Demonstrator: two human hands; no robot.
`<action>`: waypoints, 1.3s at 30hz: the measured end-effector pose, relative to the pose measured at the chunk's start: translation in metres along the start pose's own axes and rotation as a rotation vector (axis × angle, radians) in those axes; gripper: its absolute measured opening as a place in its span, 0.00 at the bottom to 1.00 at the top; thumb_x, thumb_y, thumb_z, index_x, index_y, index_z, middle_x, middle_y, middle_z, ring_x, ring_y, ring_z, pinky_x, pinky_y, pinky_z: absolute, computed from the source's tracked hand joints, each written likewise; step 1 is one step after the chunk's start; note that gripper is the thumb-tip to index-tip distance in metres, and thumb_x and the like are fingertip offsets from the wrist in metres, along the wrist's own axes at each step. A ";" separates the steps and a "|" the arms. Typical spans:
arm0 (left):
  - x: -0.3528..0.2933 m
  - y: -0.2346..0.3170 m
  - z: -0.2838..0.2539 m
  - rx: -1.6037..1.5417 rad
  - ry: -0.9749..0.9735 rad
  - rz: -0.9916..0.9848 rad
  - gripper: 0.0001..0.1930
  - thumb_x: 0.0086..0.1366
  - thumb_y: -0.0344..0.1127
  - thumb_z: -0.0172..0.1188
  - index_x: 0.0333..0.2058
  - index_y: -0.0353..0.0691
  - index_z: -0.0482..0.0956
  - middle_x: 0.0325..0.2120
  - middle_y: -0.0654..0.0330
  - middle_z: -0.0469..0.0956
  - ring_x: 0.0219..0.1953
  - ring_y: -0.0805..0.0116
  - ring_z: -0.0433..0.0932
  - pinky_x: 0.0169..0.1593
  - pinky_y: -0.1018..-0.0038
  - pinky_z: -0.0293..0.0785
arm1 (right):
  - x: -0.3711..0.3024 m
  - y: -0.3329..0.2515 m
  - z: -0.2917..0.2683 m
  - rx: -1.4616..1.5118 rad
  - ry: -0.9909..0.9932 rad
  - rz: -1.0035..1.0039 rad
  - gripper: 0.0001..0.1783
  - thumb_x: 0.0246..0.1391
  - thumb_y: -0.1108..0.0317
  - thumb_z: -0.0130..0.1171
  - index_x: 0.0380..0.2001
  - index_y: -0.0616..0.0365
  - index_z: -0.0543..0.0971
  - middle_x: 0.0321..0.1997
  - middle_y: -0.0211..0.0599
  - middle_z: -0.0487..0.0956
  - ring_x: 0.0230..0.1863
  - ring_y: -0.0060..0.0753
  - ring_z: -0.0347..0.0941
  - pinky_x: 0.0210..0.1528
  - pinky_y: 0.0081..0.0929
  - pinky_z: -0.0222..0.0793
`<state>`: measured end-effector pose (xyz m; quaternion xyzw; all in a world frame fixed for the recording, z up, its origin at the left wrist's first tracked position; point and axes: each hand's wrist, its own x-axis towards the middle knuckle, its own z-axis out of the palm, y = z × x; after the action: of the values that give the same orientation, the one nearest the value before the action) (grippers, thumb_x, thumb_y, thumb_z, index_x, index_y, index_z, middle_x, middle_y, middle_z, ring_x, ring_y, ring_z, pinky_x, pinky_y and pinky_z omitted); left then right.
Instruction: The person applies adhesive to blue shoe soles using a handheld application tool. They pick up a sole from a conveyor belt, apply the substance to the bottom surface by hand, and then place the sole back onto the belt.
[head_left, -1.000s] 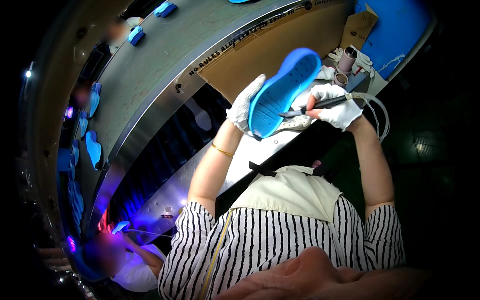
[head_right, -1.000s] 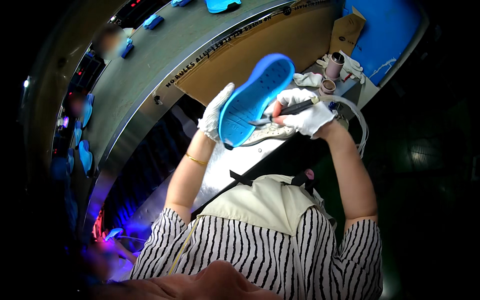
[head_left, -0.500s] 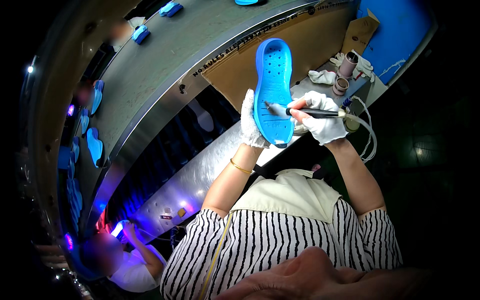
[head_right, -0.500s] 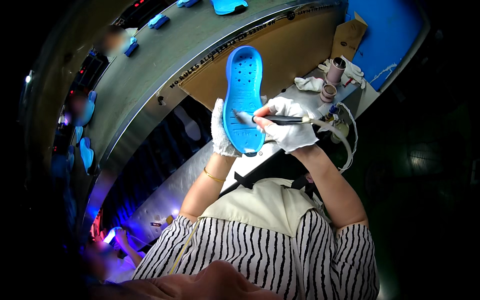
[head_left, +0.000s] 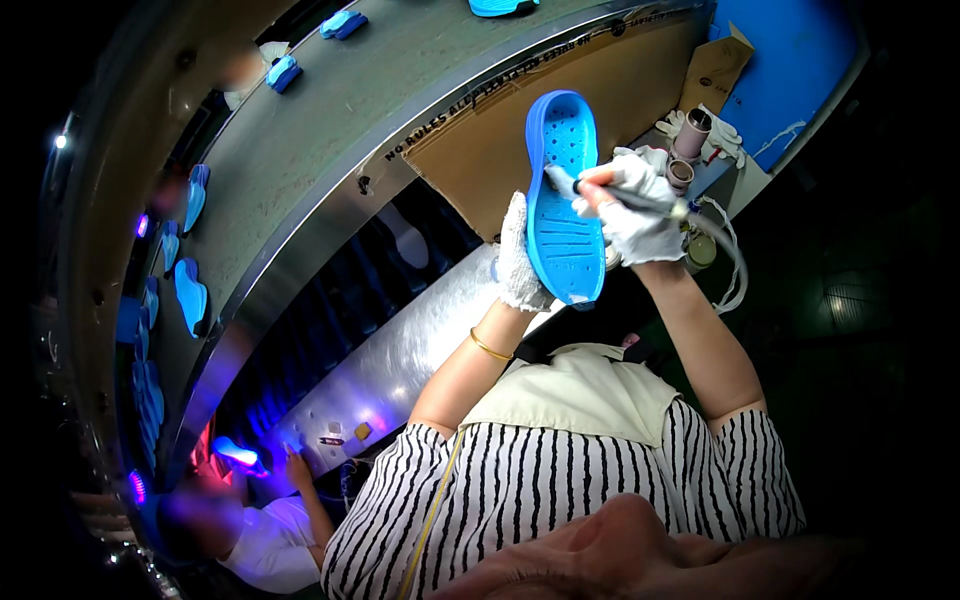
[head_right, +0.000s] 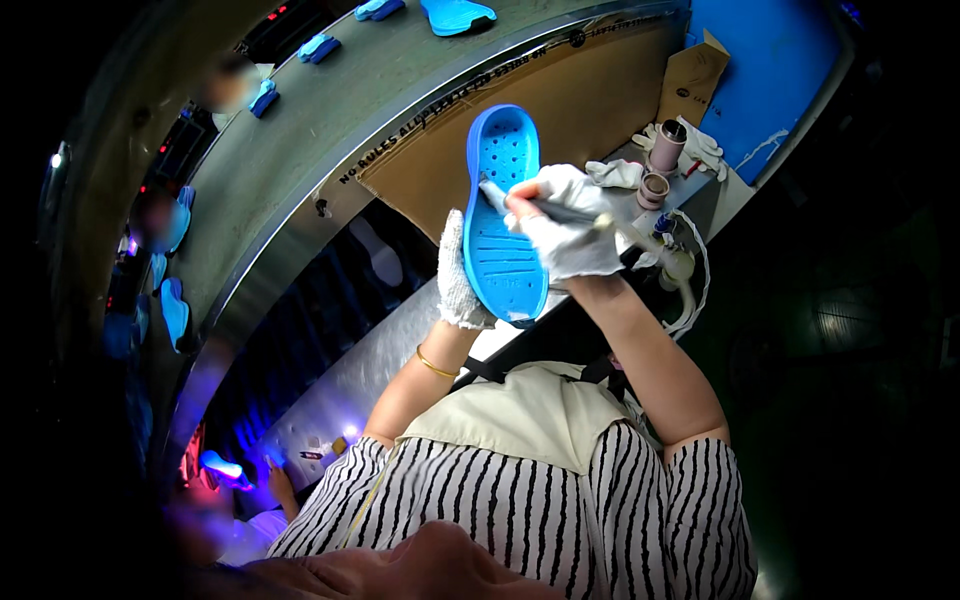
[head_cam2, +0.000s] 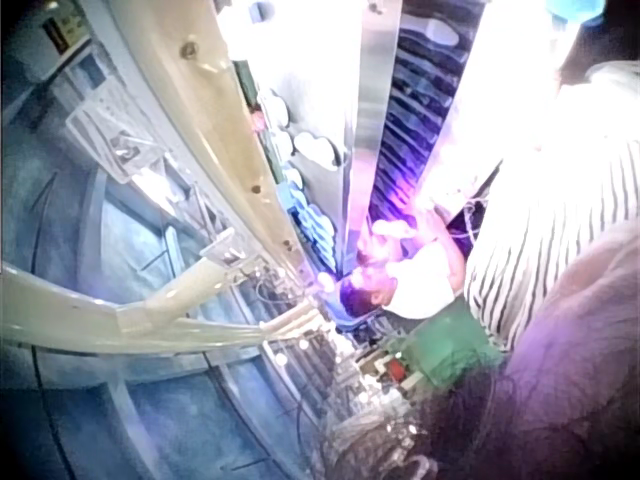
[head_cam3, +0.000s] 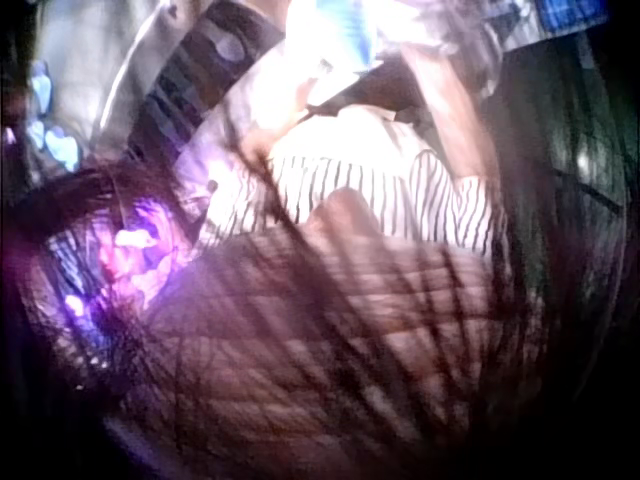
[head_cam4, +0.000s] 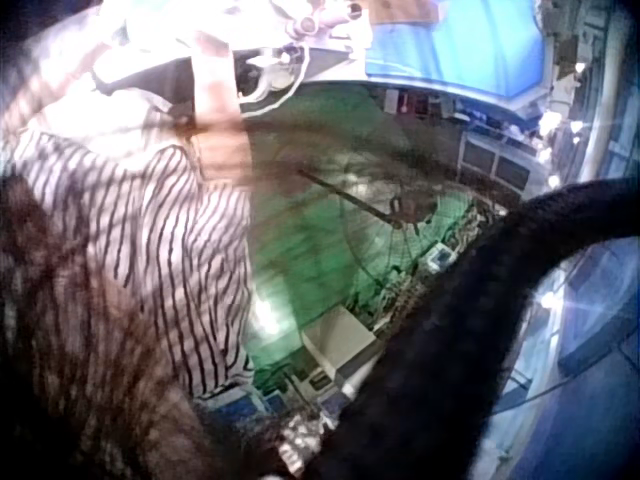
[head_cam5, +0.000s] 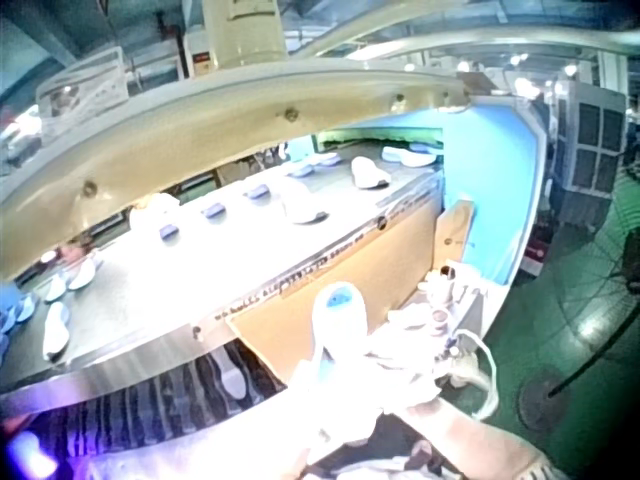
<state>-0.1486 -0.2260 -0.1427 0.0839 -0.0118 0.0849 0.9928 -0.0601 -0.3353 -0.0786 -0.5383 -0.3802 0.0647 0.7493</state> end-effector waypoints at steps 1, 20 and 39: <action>0.001 0.001 0.001 0.054 0.054 0.029 0.36 0.64 0.63 0.42 0.55 0.36 0.64 0.47 0.49 0.72 0.45 0.54 0.75 0.50 0.60 0.74 | -0.002 0.001 0.001 0.007 -0.072 0.003 0.03 0.48 0.81 0.58 0.26 0.63 0.75 0.22 0.34 0.77 0.24 0.22 0.76 0.27 0.17 0.72; -0.007 0.034 0.016 0.350 0.090 0.053 0.37 0.64 0.64 0.37 0.56 0.35 0.63 0.47 0.45 0.73 0.44 0.50 0.76 0.49 0.56 0.74 | -0.014 -0.002 -0.036 -0.145 -0.445 -0.028 0.11 0.39 0.84 0.63 0.27 0.57 0.79 0.33 0.37 0.78 0.36 0.31 0.76 0.40 0.23 0.71; 0.116 0.212 0.093 0.991 0.516 0.657 0.23 0.68 0.35 0.45 0.60 0.35 0.57 0.54 0.48 0.66 0.55 0.55 0.68 0.55 0.65 0.69 | 0.001 -0.024 -0.032 -0.404 -0.274 -0.421 0.11 0.34 0.86 0.63 0.25 0.61 0.77 0.31 0.41 0.78 0.35 0.34 0.75 0.39 0.26 0.70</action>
<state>-0.0717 -0.0165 -0.0117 0.5008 0.2429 0.3971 0.7297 -0.0459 -0.3691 -0.0616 -0.5721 -0.5857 -0.0965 0.5660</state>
